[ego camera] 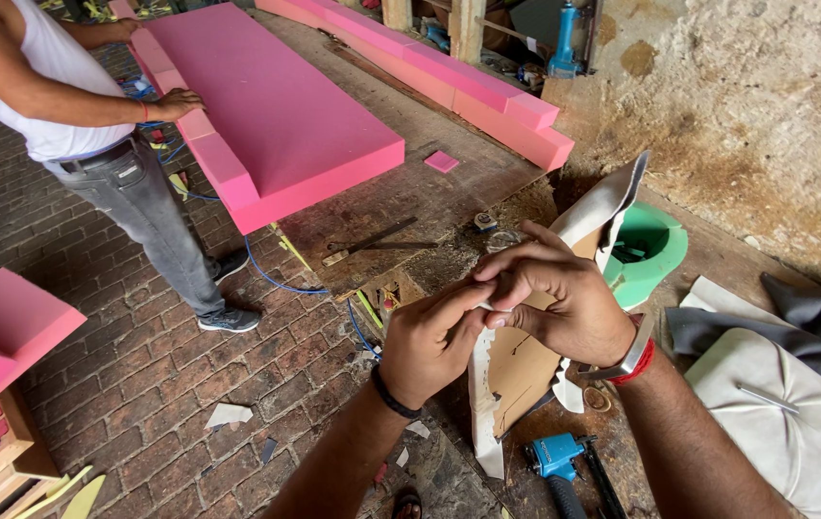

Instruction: The person staples fabric onto a rectangular cushion frame using a pneumatic staple gun, trims excess fabric with scissors, and smooths the surface. They then place a yellow foam pad on the workbench and position a gray fabric piece over it.

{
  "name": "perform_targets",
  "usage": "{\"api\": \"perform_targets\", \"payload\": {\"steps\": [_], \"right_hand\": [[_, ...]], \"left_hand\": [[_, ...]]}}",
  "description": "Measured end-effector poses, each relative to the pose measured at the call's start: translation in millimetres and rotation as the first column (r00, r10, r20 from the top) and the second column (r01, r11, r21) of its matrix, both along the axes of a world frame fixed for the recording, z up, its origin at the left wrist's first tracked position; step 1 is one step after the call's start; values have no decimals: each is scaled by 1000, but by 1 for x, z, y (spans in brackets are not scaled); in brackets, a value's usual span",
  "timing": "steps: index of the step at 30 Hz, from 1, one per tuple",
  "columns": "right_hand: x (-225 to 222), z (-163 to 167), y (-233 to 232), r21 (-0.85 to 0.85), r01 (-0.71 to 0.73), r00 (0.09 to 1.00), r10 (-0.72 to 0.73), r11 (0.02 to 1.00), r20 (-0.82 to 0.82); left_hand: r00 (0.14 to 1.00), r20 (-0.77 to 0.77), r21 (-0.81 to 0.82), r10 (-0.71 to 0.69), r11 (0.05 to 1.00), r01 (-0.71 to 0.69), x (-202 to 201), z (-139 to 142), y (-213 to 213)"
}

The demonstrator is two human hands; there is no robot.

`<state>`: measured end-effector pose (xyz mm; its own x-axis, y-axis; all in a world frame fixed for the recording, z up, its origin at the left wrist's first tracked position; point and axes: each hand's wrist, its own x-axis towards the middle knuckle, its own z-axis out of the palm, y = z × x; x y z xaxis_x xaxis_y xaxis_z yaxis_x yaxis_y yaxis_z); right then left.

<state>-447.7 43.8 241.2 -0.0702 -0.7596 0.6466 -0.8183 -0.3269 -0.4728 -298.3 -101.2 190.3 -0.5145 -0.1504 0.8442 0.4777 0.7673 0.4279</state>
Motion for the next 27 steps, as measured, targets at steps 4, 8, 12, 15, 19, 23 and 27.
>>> {"api": "perform_targets", "payload": {"steps": [4,8,12,15,19,23,27], "right_hand": [[4,-7,8,-41,36,999,-37,999,-36],[10,-11,13,-87,76,994,-82,993,-69],[22,-12,9,-176,70,992,-87,982,-91],[24,-16,4,-214,113,988,-133,970,-83],[14,-58,3,-334,201,970,-235,921,-65],[9,-170,36,-16,678,732,-673,735,107],[11,-299,102,827,467,804,-540,313,-249]], "left_hand": [[999,-15,20,-36,999,36,2,-2,2],[967,36,323,-251,919,226,4,-7,8],[986,-46,612,-160,776,155,-2,-6,24],[938,251,461,-241,881,103,-16,-3,26],[853,441,420,-278,904,78,-24,-2,7],[760,539,460,-362,883,94,-29,-7,-8],[787,489,384,-377,903,195,-29,-9,-14]]}}
